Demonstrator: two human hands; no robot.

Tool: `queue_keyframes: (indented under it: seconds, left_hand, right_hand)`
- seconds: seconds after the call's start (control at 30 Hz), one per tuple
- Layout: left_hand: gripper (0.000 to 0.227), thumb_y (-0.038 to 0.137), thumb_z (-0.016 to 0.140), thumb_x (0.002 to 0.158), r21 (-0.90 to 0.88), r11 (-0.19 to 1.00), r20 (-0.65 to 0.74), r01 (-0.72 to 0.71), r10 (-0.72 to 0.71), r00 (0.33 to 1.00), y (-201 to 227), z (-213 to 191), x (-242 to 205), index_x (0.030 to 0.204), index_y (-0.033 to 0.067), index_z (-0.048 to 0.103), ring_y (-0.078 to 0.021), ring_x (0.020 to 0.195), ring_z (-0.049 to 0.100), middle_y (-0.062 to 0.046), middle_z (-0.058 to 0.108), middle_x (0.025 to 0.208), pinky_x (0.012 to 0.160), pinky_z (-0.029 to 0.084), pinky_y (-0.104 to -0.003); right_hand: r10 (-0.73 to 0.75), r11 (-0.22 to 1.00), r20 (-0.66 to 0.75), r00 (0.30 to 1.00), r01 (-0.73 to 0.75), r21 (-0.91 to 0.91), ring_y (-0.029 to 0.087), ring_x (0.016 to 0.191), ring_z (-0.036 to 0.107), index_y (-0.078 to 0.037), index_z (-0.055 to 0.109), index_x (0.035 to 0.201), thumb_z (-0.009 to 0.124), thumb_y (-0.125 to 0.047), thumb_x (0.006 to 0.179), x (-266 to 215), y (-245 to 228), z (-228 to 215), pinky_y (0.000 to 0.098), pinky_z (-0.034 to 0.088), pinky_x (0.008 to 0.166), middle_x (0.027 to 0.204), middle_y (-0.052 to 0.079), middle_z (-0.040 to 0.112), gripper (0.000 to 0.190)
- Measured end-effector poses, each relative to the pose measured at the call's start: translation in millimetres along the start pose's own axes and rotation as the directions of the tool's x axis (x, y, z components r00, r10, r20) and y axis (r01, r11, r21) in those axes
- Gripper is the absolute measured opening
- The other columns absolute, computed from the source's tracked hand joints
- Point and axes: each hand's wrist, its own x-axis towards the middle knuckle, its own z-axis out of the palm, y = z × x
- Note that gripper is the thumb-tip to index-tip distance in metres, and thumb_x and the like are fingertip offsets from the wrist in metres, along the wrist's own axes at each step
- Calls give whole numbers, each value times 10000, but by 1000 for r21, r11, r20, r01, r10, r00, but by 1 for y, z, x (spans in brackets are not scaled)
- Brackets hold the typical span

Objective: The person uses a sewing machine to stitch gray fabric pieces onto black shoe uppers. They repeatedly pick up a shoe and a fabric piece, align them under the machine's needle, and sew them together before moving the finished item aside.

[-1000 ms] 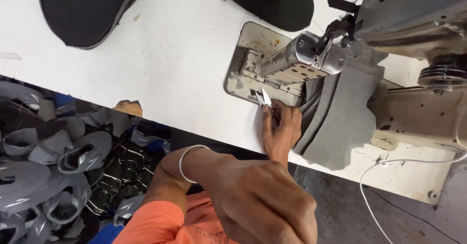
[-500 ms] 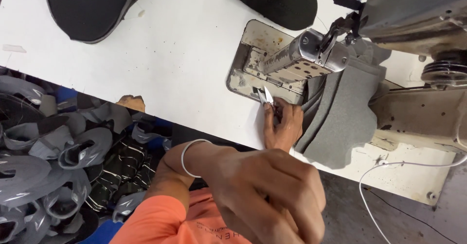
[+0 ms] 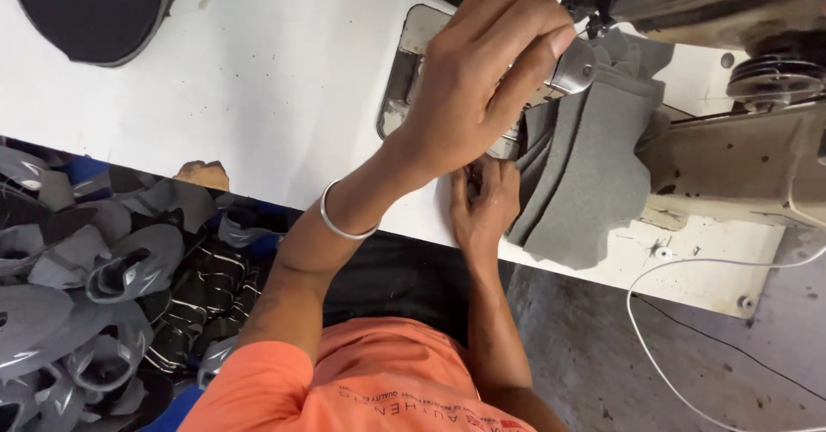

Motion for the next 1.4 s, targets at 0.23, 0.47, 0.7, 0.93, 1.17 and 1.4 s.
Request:
queue_keyframes:
  seconds: [0.23, 0.47, 0.7, 0.93, 1.17, 1.4]
  left_hand:
    - [57, 102, 662, 1079, -68, 998, -51, -17, 13, 999, -17, 17, -2, 1129, 79, 677, -112, 933, 661, -5, 698, 1080, 659, 579, -215]
    - [57, 101, 647, 1101, -99, 994, -85, 39, -47, 995, -19, 22, -6, 1147, 81, 674, -57, 835, 691, -9, 683, 1096, 654, 582, -184]
    - [60, 87, 625, 1114, -134, 990, -54, 38, -46, 997, -20, 20, -10, 1146, 86, 675, -57, 873, 699, 3, 686, 1112, 702, 589, -188]
    - [42, 95, 650, 1103, -111, 994, -67, 5, -13, 998, -20, 20, -5, 1135, 88, 676, -52, 825, 675, 9, 688, 1085, 632, 585, -178]
    - [62, 109, 672, 1084, -54, 998, -52, -18, 16, 999, -18, 17, -1, 1132, 71, 676, -114, 948, 682, -16, 694, 1089, 746, 602, -225]
    - [115, 132, 687, 1091, 64, 994, 10, -83, 83, 997, -11, 10, 6, 1170, 50, 673, -196, 1077, 679, -53, 680, 1124, 885, 607, -292]
  right_hand:
    - [1, 1000, 10, 1000, -1, 4, 281, 867, 562, -1, 693, 1091, 760, -145, 908, 2, -5, -2, 413, 474, 768, 922, 111, 579, 243]
    - [20, 1000, 18, 1000, -20, 3, 284, 870, 559, 2, 677, 1063, 765, -138, 903, 1, -2, -1, 412, 471, 764, 928, 121, 566, 230]
    - [23, 1000, 23, 999, -23, 2, 279, 864, 552, 7, 673, 1040, 767, -134, 897, 1, 0, 0, 410, 465, 757, 923, 118, 565, 221]
    - [18, 1000, 30, 999, -18, -4, 273, 862, 542, 8, 676, 1038, 767, -144, 898, 0, 2, 1, 414, 461, 761, 917, 118, 559, 226]
    - [26, 1000, 34, 999, -26, -7, 268, 864, 548, 6, 675, 1042, 770, -158, 908, 1, -1, 0, 412, 462, 758, 917, 117, 564, 232]
    - [-34, 984, -105, 994, 52, 172, 226, 836, 588, 33, 656, 1099, 716, -112, 988, 4, -11, -12, 340, 505, 715, 988, 127, 591, 192]
